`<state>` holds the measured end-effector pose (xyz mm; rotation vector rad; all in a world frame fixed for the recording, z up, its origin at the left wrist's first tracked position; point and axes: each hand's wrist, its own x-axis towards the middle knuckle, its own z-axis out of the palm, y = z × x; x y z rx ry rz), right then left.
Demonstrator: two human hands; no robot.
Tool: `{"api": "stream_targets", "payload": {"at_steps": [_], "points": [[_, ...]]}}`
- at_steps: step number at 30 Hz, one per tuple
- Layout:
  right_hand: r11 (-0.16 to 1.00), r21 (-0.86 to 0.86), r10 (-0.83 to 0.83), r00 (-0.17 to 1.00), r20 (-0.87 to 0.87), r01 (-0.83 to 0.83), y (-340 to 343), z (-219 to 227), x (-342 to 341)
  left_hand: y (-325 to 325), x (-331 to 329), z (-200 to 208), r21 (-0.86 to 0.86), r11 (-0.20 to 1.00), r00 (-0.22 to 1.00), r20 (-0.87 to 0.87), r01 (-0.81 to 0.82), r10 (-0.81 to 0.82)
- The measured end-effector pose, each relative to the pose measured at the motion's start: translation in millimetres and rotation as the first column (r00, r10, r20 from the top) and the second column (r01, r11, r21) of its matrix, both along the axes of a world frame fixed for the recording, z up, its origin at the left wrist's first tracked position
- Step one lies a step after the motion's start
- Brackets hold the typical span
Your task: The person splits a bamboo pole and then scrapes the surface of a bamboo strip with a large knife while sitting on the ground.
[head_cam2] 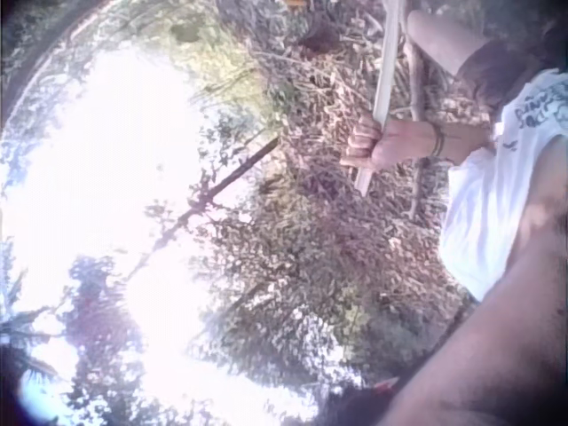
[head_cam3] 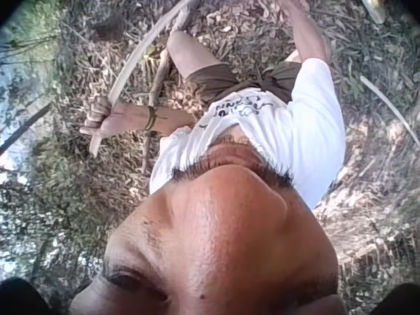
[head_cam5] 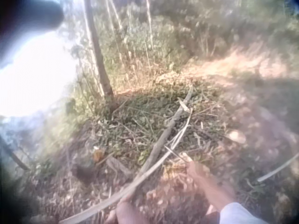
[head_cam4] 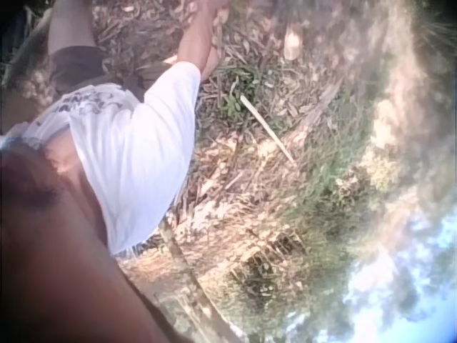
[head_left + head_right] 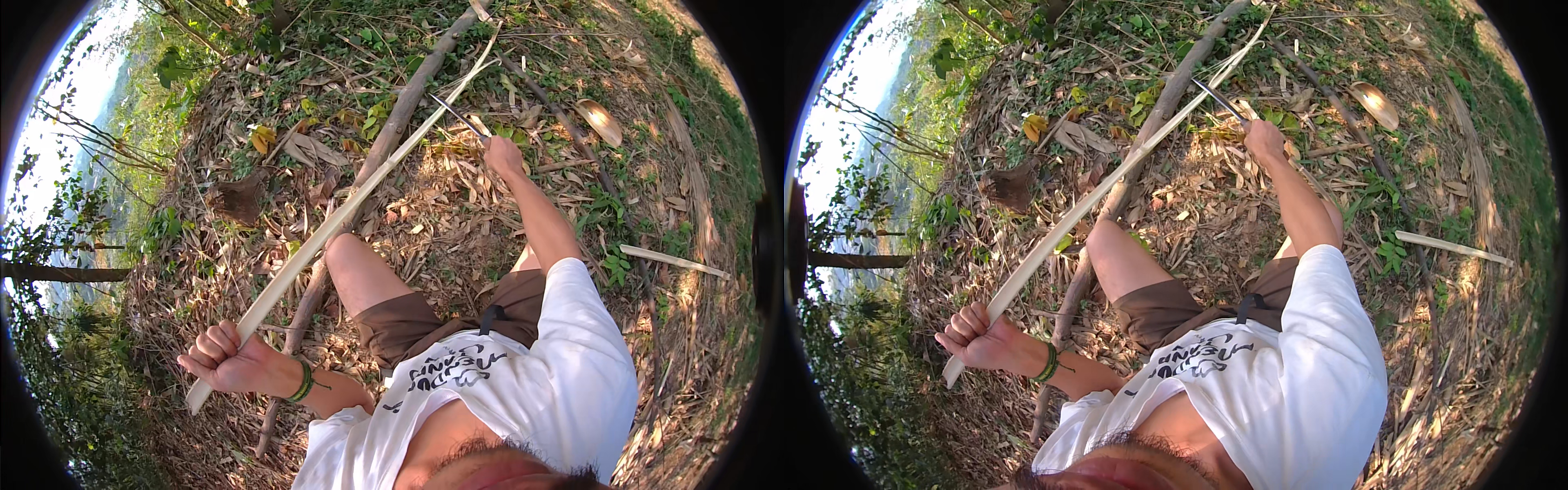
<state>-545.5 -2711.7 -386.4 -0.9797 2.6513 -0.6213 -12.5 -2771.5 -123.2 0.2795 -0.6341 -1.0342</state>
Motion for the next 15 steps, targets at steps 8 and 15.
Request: {"api": "stream_targets", "payload": {"at_steps": [8,15], "points": [[0.978,-0.007,0.206,0.966,-0.157,-0.21,3.4,-17.6,12.3,19.2,71.5,15.4,0.007,0.994,0.993,0.04,-0.108,0.108],[0.944,-0.306,0.06,0.851,0.522,0.121,-39.2,9.8,59.3,40.7,112.1,14.2,0.085,0.952,0.955,0.051,-0.295,0.292]]}}
